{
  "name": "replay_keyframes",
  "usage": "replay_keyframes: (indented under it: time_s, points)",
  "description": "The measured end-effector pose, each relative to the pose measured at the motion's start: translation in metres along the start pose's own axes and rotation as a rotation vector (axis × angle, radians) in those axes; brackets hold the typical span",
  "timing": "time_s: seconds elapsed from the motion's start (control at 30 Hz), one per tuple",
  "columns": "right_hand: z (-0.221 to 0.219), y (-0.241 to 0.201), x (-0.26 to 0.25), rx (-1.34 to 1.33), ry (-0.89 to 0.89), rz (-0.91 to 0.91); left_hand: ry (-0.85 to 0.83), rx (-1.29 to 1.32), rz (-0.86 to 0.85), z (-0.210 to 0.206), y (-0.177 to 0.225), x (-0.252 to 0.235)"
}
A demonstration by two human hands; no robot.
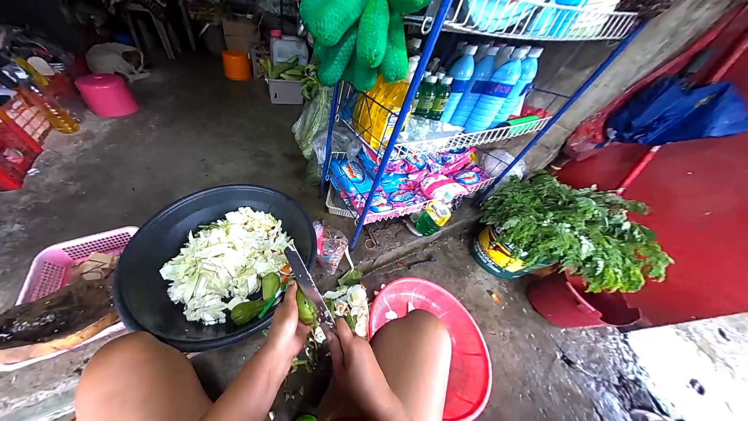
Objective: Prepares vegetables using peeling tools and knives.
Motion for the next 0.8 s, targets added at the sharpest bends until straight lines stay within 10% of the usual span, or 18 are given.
replay_keyframes:
  time_s: [0.13, 0.8]
  points:
    - [-0.015, 0.009, 0.002, 0.071, 0.473, 0.328, -0.036, 0.178, 0.074, 0.001, -0.002, -0.006]
    - [-0.018, -0.008, -0.004, 0.433, 0.348, 0.083, 0.004, 0.3, -0.304, -0.013, 0.01, 0.014]
Point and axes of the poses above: each hand's wrist, its own x-axis away from the middle knuckle, its own z-axis out of the back of the hand, y = z × x, the point moved 3 cm from there along -x, towards the middle knuckle, and after that the axes turned 1 degree about -z, right-handed, at the moved point
